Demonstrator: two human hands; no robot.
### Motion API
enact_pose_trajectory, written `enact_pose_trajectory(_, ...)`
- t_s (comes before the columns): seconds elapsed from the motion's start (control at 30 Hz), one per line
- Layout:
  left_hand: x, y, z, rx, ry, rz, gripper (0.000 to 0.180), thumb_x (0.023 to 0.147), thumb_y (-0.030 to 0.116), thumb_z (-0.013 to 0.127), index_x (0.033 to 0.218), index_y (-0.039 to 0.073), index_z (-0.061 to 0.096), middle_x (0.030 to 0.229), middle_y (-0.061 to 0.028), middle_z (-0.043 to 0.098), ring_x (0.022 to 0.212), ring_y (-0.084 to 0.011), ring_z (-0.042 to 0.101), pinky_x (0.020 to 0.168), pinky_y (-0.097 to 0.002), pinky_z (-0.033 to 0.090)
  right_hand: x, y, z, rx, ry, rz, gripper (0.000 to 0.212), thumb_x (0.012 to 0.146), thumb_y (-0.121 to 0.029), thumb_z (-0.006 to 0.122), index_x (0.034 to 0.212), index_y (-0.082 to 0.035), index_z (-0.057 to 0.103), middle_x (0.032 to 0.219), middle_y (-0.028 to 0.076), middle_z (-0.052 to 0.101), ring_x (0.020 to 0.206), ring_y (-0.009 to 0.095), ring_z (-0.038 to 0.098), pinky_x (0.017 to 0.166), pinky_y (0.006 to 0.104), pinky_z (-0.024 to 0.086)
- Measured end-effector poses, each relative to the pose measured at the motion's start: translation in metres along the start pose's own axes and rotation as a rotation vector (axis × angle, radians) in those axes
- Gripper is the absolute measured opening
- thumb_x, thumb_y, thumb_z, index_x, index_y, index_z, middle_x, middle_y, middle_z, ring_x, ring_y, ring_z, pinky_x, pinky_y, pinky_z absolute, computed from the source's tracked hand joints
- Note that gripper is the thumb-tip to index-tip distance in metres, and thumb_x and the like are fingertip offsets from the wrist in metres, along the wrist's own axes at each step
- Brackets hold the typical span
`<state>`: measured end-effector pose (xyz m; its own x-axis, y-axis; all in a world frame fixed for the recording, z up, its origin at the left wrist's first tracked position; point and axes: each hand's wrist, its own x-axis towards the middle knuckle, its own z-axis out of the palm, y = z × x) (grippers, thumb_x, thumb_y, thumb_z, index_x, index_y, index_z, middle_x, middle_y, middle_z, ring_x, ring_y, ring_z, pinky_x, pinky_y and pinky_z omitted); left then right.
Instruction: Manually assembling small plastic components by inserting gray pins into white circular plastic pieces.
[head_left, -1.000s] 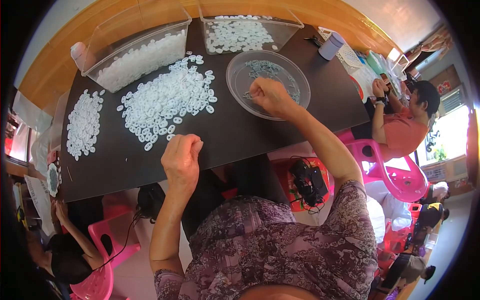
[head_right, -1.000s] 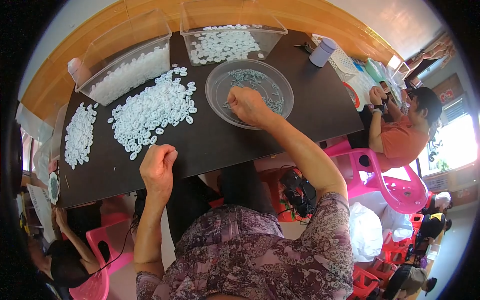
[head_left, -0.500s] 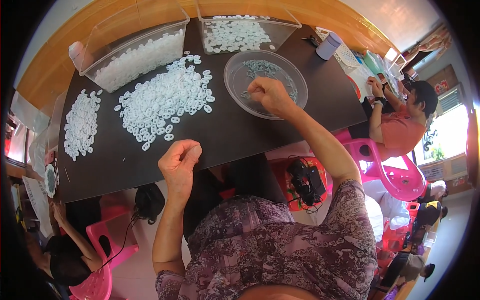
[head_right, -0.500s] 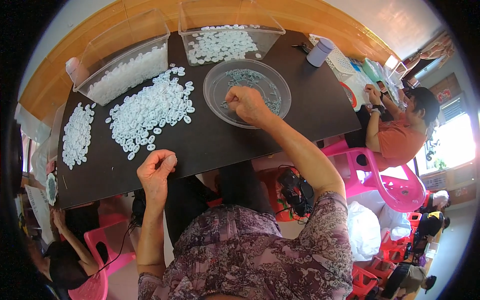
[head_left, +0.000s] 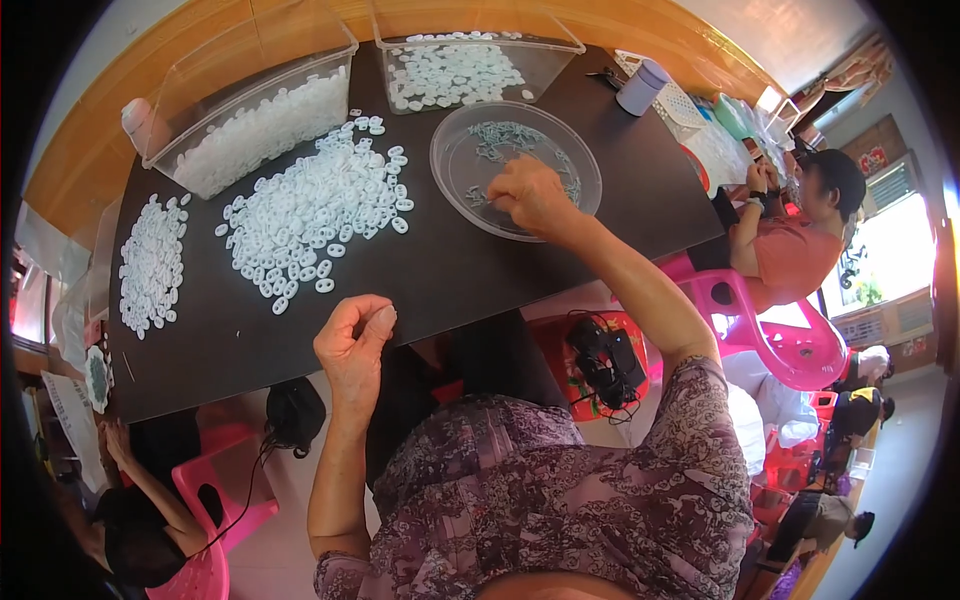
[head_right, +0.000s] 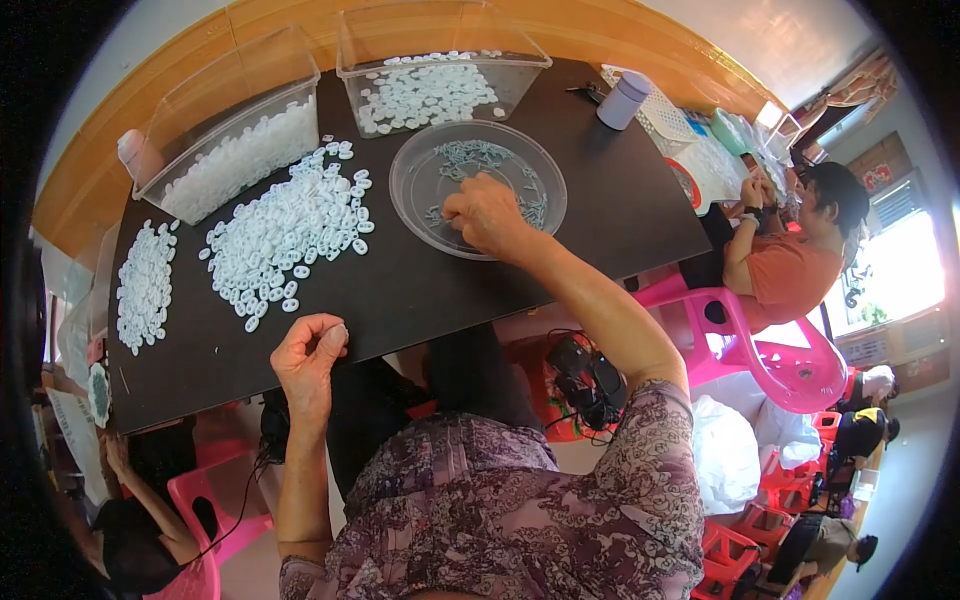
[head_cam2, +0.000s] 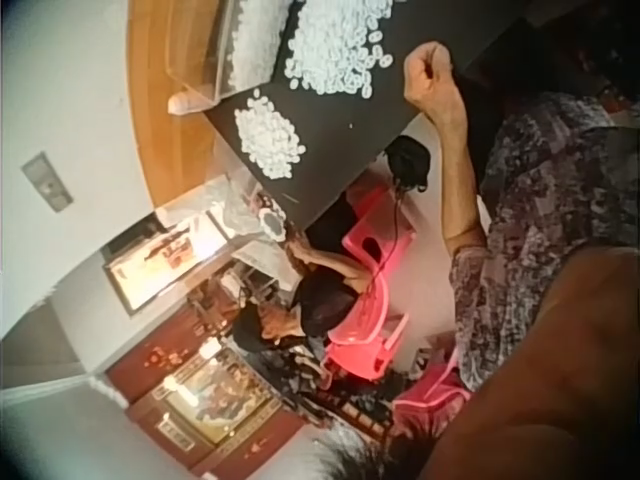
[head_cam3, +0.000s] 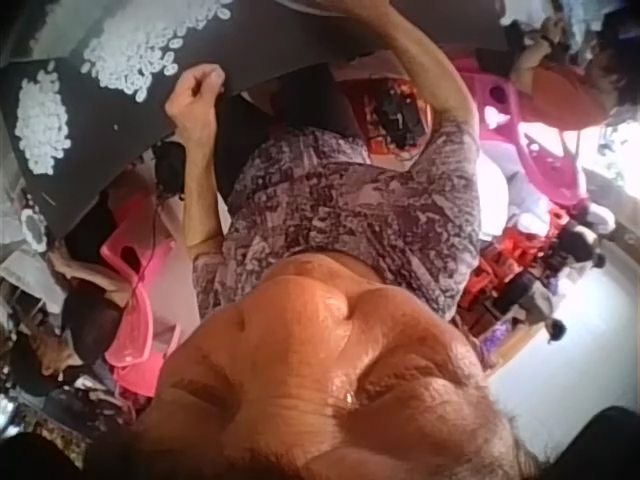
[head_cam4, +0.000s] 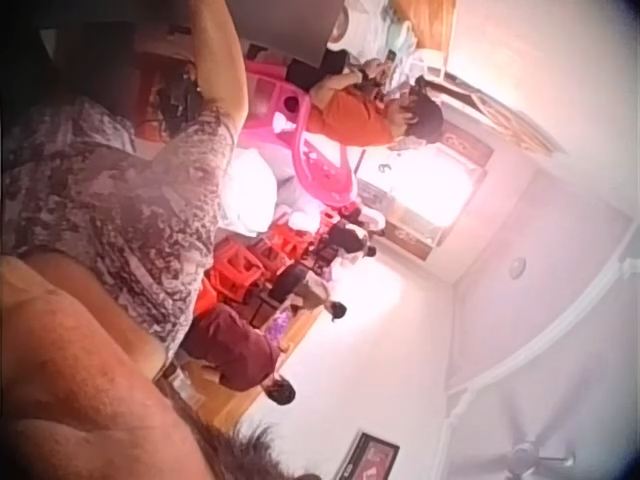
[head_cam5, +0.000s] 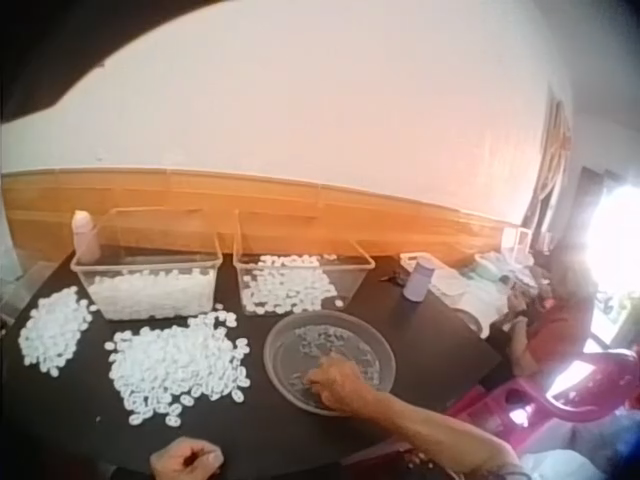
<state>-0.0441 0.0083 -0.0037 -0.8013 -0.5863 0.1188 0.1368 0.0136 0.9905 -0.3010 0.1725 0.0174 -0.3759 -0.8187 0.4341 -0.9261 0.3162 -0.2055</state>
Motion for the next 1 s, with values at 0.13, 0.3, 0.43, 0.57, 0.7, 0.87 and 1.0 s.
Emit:
enact_pose_trajectory(0.13,0.001,0.0,0.001,0.01,0.006,-0.004,0.01,0.082,0.006,0.066,0.086,-0.003,0.062,0.074,-0.001,0.058,0.066,-0.007,0.052,0.061,-0.0199,0.044,0.003,0.0,0.004,-0.074,-0.039,-0.055,0.006,0.067,-0.009,0.066,0.073,-0.01,0.064,0.072,0.007,0.053,0.077,0.028,0.051,0.068,0.038,0.042)
enact_pose_trajectory(0.3,0.0,0.001,0.001,0.0,0.015,-0.009,0.01,0.082,0.006,0.066,0.086,-0.003,0.062,0.074,-0.0009,0.058,0.065,-0.0069,0.051,0.06,-0.0196,0.044,0.008,0.002,0.007,-0.057,-0.088,-0.058,0.002,0.067,-0.008,0.063,0.068,-0.008,0.061,0.072,0.009,0.054,0.077,0.029,0.052,0.068,0.0399,0.043)
enact_pose_trajectory(0.43,0.0,0.001,0.001,-0.046,0.033,-0.026,0.011,0.082,0.007,0.066,0.087,-0.002,0.062,0.074,-0.0008,0.057,0.066,-0.0068,0.051,0.061,-0.0195,0.044,0.011,0.002,0.008,-0.129,-0.158,-0.089,0.002,0.067,-0.007,0.06,0.065,-0.006,0.059,0.072,0.012,0.057,0.077,0.032,0.054,0.068,0.0419,0.044)
enact_pose_trajectory(0.57,-0.001,0.005,0.004,-0.21,0.101,-0.046,0.014,0.082,0.007,0.066,0.092,-0.002,0.062,0.076,-0.0005,0.057,0.069,-0.007,0.053,0.062,-0.0202,0.045,0.007,0.003,0.002,-0.129,-0.109,-0.146,0.001,0.071,-0.005,0.056,0.07,-0.005,0.056,0.072,0.011,0.055,0.075,0.032,0.052,0.068,0.0414,0.042)
enact_pose_trajectory(0.7,-0.003,0.005,-0.002,-0.297,0.114,-0.12,0.013,0.081,0.007,0.066,0.091,-0.001,0.061,0.077,-0.0025,0.059,0.07,-0.009,0.056,0.063,-0.0214,0.047,0.009,-0.033,-0.018,0.071,0.018,-0.041,0.001,0.073,-0.004,0.059,0.074,-0.004,0.058,0.074,0.011,0.057,0.072,0.028,0.055,0.064,0.0377,0.044)
enact_pose_trajectory(0.87,-0.005,0.009,-0.003,-0.464,0.05,-0.179,0.008,0.083,0.004,0.063,0.09,0.0,0.06,0.08,-0.0038,0.06,0.072,-0.01,0.057,0.064,-0.0225,0.048,0.006,-0.09,-0.018,0.378,-0.007,0.038,0.009,0.076,-0.004,0.064,0.084,-0.003,0.061,0.078,0.008,0.058,0.07,0.018,0.057,0.063,0.0294,0.045)
enact_pose_trajectory(1.0,-0.011,0.012,-0.005,-0.515,0.031,-0.184,0.011,0.083,0.006,0.064,0.091,-0.002,0.061,0.08,-0.0053,0.061,0.07,-0.0102,0.057,0.064,-0.0222,0.048,0.007,-0.135,-0.005,0.766,-0.077,0.16,0.011,0.076,-0.001,0.065,0.086,-0.002,0.062,0.078,0.005,0.056,0.069,0.012,0.054,0.063,0.0258,0.044)
